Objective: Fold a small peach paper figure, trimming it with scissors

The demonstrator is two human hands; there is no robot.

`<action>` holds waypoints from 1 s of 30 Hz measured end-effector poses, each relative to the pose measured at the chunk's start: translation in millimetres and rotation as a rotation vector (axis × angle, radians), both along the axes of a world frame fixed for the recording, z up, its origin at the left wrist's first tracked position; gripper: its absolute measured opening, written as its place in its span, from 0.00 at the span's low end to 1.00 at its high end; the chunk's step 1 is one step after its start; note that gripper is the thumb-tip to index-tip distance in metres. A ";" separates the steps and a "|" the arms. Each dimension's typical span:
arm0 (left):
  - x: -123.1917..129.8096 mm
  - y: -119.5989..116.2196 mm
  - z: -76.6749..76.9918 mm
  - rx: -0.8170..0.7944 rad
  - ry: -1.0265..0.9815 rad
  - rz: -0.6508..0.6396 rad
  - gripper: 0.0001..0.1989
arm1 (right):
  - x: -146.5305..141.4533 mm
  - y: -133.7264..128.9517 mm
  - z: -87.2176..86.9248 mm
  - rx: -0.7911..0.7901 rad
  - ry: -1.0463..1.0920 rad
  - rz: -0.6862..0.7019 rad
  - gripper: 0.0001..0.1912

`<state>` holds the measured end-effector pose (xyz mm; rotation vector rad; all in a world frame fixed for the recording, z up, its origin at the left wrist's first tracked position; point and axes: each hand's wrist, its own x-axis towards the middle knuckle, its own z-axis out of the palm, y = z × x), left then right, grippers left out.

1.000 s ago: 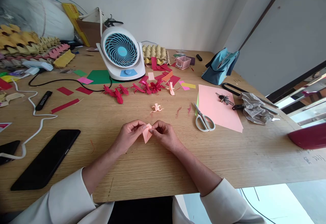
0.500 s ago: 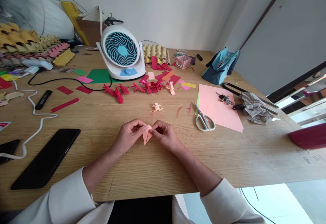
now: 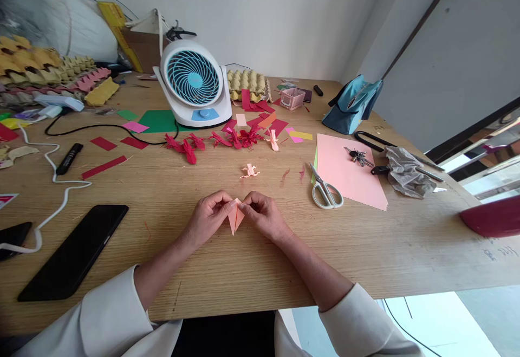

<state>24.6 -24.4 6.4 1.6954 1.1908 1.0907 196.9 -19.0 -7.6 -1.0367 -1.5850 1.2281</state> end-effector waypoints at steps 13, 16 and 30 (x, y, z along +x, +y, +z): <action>0.1 6.2 -19.9 -0.164 -0.109 -0.086 0.09 | 1.4 4.8 -1.6 -0.053 0.106 -0.058 0.22; 0.1 6.9 -20.5 -0.148 -0.120 -0.072 0.10 | 0.7 3.5 0.9 -0.063 0.105 -0.023 0.20; 3.7 4.2 -19.2 -0.176 -0.097 -0.080 0.06 | 1.1 6.7 -4.9 -0.128 0.199 -0.025 0.19</action>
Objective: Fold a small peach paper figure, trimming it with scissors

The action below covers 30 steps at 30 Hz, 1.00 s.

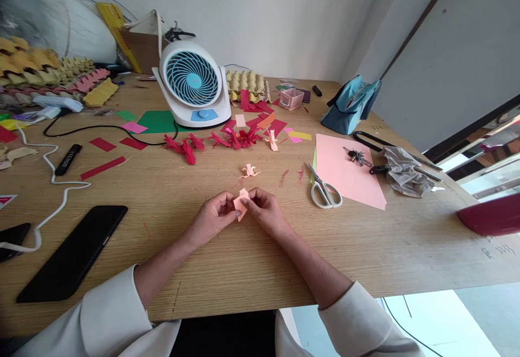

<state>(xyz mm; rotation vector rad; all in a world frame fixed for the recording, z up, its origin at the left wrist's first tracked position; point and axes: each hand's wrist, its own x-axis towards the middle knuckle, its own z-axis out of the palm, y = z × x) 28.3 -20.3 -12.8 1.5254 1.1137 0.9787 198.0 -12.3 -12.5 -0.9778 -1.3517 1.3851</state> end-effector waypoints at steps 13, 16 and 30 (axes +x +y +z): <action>-0.7 3.6 6.7 -0.103 -0.284 0.032 0.13 | 0.8 -0.8 2.7 0.026 -0.131 0.103 0.23; -1.2 2.4 10.3 -0.106 -0.270 0.038 0.13 | 1.7 -0.6 2.2 0.033 -0.151 0.099 0.23; -6.1 1.5 11.7 0.139 -0.042 0.042 0.13 | 2.3 -0.9 3.8 0.017 -0.154 0.093 0.24</action>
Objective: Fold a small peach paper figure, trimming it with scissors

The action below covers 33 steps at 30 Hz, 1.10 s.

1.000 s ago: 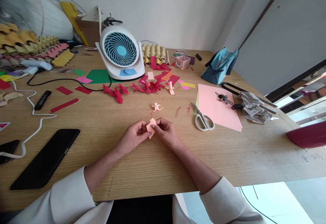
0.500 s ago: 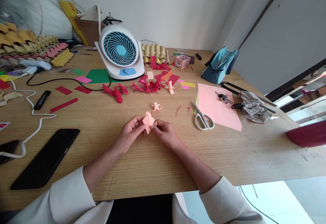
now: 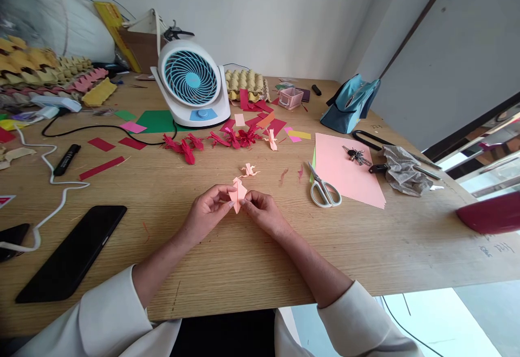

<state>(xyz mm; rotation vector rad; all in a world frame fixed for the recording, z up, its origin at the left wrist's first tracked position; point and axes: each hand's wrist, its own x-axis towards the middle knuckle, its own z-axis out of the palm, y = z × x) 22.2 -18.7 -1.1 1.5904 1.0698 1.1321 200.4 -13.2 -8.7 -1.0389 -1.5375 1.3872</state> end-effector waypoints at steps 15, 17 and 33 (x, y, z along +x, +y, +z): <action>-1.4 1.8 0.8 -0.008 -0.037 0.017 0.15 | -0.9 -1.7 2.8 -0.013 0.080 -0.044 0.21; -1.6 1.7 0.6 -0.026 -0.053 0.021 0.14 | -1.5 -1.3 1.8 -0.022 0.115 -0.056 0.19; -1.4 1.8 -0.2 -0.018 -0.062 0.017 0.13 | -2.9 1.2 -2.3 0.023 0.186 -0.042 0.20</action>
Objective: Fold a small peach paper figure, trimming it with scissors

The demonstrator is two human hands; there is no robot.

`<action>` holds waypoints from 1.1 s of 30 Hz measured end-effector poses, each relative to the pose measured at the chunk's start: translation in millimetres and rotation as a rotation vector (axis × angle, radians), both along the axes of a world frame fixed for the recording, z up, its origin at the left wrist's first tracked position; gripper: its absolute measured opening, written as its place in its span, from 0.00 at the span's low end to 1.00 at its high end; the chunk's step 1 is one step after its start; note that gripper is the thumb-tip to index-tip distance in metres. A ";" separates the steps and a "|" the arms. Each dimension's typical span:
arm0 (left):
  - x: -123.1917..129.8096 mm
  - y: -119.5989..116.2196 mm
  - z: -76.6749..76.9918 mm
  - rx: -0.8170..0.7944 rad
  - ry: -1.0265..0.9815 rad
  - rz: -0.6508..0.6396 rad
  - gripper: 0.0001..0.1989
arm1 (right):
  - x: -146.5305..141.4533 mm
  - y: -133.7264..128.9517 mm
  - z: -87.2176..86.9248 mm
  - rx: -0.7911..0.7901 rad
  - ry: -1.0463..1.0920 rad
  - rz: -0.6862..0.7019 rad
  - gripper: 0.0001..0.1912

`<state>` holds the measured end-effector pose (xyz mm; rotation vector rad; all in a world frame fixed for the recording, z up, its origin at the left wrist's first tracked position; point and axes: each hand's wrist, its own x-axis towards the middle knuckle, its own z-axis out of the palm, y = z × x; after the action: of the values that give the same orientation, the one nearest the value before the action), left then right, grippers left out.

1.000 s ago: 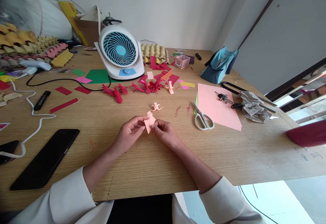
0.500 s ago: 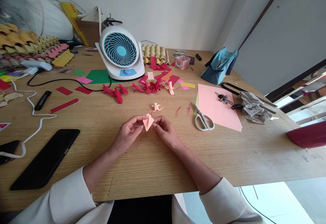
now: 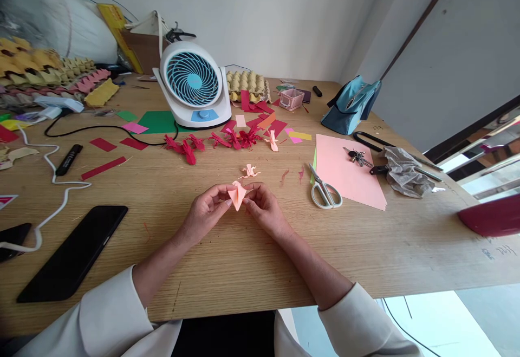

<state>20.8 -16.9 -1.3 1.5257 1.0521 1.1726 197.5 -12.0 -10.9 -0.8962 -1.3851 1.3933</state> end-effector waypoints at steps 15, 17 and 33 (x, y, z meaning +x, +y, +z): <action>2.6 -3.6 9.0 -0.050 -0.004 -0.052 0.14 | 0.6 -0.4 -2.0 0.034 0.034 0.008 0.19; 2.4 -3.5 5.8 -0.056 -0.018 -0.063 0.15 | 0.8 -0.9 -2.2 0.041 0.018 -0.001 0.18; 6.9 -1.5 -7.2 -0.060 -0.037 -0.070 0.17 | 1.1 -4.0 -4.1 0.148 -0.159 -0.066 0.09</action>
<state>27.7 -18.4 -8.5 1.4769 0.9926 1.1071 198.6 -16.0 -15.0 -0.9628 -1.5422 1.1742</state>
